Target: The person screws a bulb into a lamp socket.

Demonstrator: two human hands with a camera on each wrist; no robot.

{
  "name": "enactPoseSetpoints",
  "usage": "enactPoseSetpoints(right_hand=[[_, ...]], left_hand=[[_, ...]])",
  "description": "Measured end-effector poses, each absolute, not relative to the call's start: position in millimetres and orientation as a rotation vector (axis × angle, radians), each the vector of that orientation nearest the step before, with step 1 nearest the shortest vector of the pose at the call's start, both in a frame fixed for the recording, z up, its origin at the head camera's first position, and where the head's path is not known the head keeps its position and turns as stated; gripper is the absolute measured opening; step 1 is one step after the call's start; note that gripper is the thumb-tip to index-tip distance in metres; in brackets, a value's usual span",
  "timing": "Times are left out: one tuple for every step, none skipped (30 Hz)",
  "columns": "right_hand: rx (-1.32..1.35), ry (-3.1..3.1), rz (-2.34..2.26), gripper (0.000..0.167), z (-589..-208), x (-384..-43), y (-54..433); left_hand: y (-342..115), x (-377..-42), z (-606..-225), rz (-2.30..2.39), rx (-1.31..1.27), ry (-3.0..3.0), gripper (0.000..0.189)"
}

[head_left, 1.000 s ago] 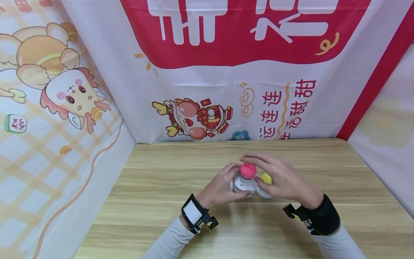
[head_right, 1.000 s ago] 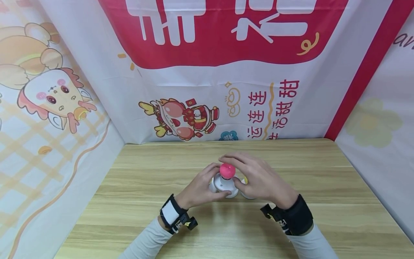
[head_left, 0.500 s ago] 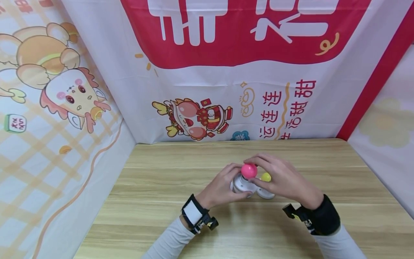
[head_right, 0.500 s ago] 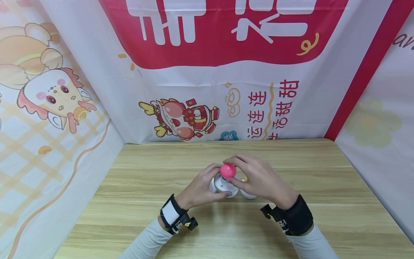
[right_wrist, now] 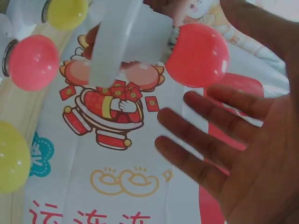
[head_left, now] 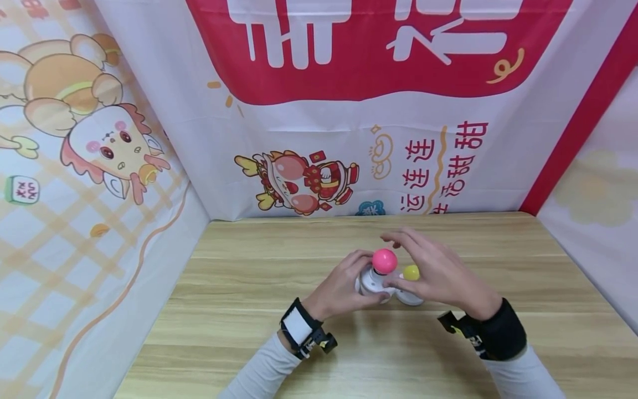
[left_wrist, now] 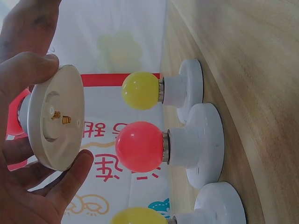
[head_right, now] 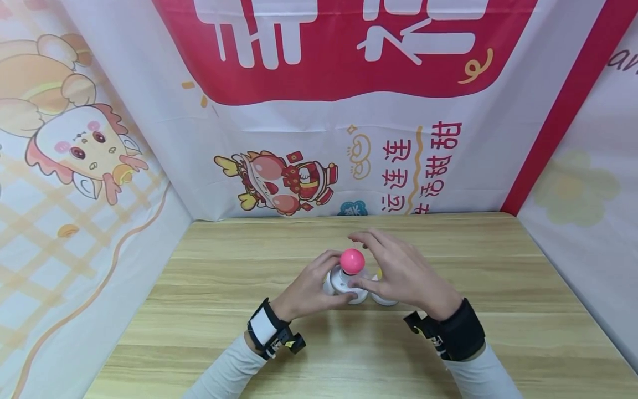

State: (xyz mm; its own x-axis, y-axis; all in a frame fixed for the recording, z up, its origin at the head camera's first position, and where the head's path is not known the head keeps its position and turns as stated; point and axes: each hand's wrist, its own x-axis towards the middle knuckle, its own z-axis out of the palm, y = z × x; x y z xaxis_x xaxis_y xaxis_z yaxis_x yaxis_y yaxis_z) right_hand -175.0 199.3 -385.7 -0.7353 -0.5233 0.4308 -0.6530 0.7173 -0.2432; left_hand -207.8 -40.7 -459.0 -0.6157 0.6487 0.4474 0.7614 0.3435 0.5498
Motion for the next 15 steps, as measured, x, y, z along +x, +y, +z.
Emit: enactPoseSetpoints(right_hand=[[0.939, -2.582, 0.547, 0.078, -385.3, -174.6, 200.2], [0.963, -2.571, 0.548, 0.075, -385.1, -174.5, 201.0], [0.990, -2.558, 0.546, 0.073, -384.9, -174.3, 201.7], [1.016, -2.543, 0.545, 0.071, -384.6, -174.4, 202.1], [1.038, -2.531, 0.545, 0.069, -384.6, -174.4, 202.5], [1.058, -2.520, 0.546, 0.067, -384.6, -174.7, 202.8], [1.072, -2.511, 0.544, 0.064, -384.7, -174.8, 203.0], [1.082, -2.505, 0.543, 0.061, -384.7, -175.0, 203.1], [1.088, -2.500, 0.538, 0.058, -384.7, -175.1, 203.0], [1.089, -2.498, 0.531, 0.055, -384.9, -175.2, 203.0], [1.084, -2.502, 0.526, 0.053, -385.0, -175.1, 202.8], [1.076, -2.508, 0.521, 0.051, -385.0, -175.0, 202.5], [1.063, -2.516, 0.515, 0.050, -384.9, -174.7, 202.1], [1.053, -2.521, 0.514, 0.050, -384.8, -174.5, 201.6], [1.043, -2.527, 0.514, 0.050, -384.9, -174.4, 201.2]], left_hand=[[-40.8, -208.0, -458.8, -1.140, -1.293, -2.451, 0.072], [-40.6, -208.2, -458.8, -1.153, -1.291, -2.453, 0.072], [-40.5, -208.4, -458.9, -1.161, -1.290, -2.454, 0.073], [-40.5, -208.6, -458.8, -1.171, -1.289, -2.457, 0.073], [-40.4, -208.7, -458.9, -1.173, -1.288, -2.460, 0.073], [-40.4, -208.8, -459.0, -1.174, -1.288, -2.462, 0.074], [-40.4, -208.9, -459.1, -1.175, -1.288, -2.465, 0.074], [-40.3, -208.8, -459.1, -1.177, -1.288, -2.466, 0.075], [-40.3, -208.8, -459.3, -1.178, -1.287, -2.467, 0.075], [-40.1, -208.9, -459.5, -1.182, -1.287, -2.468, 0.075], [-39.9, -208.9, -459.9, -1.184, -1.289, -2.465, 0.075], [-39.8, -208.7, -459.8, -1.184, -1.290, -2.464, 0.075], [-39.7, -208.5, -459.8, -1.185, -1.292, -2.463, 0.075], [-39.6, -208.4, -460.1, -1.183, -1.293, -2.462, 0.076], [-39.5, -208.5, -460.5, -1.180, -1.295, -2.459, 0.075]])
